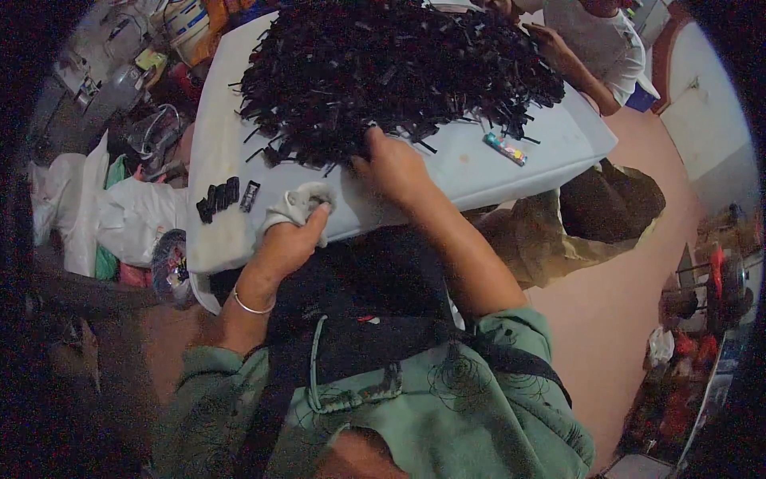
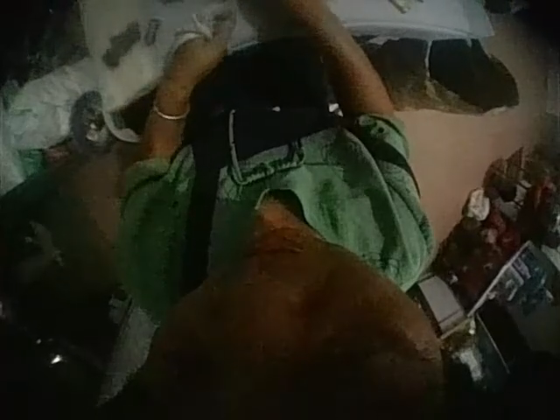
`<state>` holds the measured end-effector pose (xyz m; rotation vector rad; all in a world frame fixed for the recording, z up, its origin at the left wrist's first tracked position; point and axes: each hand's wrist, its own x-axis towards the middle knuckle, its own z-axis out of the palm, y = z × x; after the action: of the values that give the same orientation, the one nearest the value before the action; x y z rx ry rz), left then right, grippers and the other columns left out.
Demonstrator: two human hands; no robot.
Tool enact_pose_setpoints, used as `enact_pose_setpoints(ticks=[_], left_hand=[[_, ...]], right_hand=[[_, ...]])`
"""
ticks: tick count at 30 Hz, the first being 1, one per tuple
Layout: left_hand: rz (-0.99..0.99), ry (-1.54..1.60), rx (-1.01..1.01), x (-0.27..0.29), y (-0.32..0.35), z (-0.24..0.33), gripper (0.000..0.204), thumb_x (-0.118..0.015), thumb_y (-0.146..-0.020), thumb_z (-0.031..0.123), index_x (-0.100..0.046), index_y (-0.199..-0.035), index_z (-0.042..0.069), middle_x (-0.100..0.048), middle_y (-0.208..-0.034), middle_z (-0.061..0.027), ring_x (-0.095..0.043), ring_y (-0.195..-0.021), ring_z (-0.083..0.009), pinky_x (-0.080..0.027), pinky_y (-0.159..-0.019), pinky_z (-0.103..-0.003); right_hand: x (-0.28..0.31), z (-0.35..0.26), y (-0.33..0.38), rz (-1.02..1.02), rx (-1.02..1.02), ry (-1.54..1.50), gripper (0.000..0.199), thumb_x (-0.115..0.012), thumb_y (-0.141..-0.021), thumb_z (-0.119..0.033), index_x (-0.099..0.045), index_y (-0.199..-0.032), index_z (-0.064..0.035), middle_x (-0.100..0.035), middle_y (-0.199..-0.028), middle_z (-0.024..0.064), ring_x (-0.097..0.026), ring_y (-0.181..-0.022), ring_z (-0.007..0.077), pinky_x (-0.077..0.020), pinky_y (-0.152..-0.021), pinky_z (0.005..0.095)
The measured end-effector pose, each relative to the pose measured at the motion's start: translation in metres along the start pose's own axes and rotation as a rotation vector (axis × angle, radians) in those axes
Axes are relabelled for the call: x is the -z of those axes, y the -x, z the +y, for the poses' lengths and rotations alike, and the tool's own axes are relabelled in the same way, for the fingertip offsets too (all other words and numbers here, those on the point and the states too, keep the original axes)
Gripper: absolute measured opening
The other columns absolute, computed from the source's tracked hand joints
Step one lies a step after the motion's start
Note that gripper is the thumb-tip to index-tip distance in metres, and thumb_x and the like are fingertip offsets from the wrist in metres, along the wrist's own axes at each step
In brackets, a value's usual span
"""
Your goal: Wiping and sorting small black plastic components from a table into a collection container.
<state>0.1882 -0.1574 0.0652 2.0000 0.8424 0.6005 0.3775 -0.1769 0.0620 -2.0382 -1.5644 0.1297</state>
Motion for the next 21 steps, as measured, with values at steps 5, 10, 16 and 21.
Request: enact_pose_setpoints(ticks=[5, 10, 16, 21], left_hand=[[-0.053, 0.166, 0.079, 0.0, 0.001, 0.005, 0.022, -0.051, -0.082, 0.018, -0.054, -0.1, 0.004, -0.056, -0.08, -0.0013, -0.049, -0.066, -0.0086, -0.042, -0.057, -0.024], [-0.06, 0.258, 0.21, 0.005, 0.003, 0.007, 0.024, -0.051, -0.083, 0.018, -0.054, -0.102, 0.005, -0.057, -0.083, 0.0005, -0.048, -0.064, -0.0062, -0.041, -0.055, -0.021], [-0.016, 0.636, 0.235, 0.001, 0.001, -0.006, 0.024, -0.05, -0.084, 0.016, -0.055, -0.101, 0.001, -0.059, -0.087, -0.004, -0.056, -0.072, -0.0106, -0.046, -0.06, -0.025], [-0.08, 1.252, 0.458, 0.0, -0.011, -0.026, 0.022, -0.048, -0.085, 0.02, -0.056, -0.095, 0.002, -0.06, -0.082, -0.006, -0.058, -0.064, -0.0131, -0.047, -0.054, -0.025]], right_hand=[[-0.001, -0.008, -0.007, 0.003, -0.02, 0.036, 0.03, -0.059, -0.073, -0.025, -0.05, -0.088, -0.0002, -0.059, -0.072, 0.0196, -0.057, -0.071, 0.0369, -0.0454, -0.064, 0.042], [0.002, 0.004, 0.001, 0.043, 0.046, 0.055, 0.025, -0.055, -0.073, -0.023, -0.049, -0.078, -0.0001, -0.058, -0.071, 0.022, -0.057, -0.069, 0.0374, -0.045, -0.063, 0.0456], [0.009, 0.005, 0.018, 0.267, 0.254, -0.15, 0.024, -0.06, -0.072, -0.013, -0.054, -0.092, -0.0024, -0.054, -0.062, 0.0146, -0.056, -0.057, 0.029, -0.0431, -0.051, 0.0366], [0.014, -0.014, 0.04, 0.05, 0.465, -0.315, 0.025, -0.061, -0.071, -0.005, -0.053, -0.095, -0.0035, -0.054, -0.064, 0.013, -0.056, -0.056, 0.0258, -0.0431, -0.051, 0.0337]])
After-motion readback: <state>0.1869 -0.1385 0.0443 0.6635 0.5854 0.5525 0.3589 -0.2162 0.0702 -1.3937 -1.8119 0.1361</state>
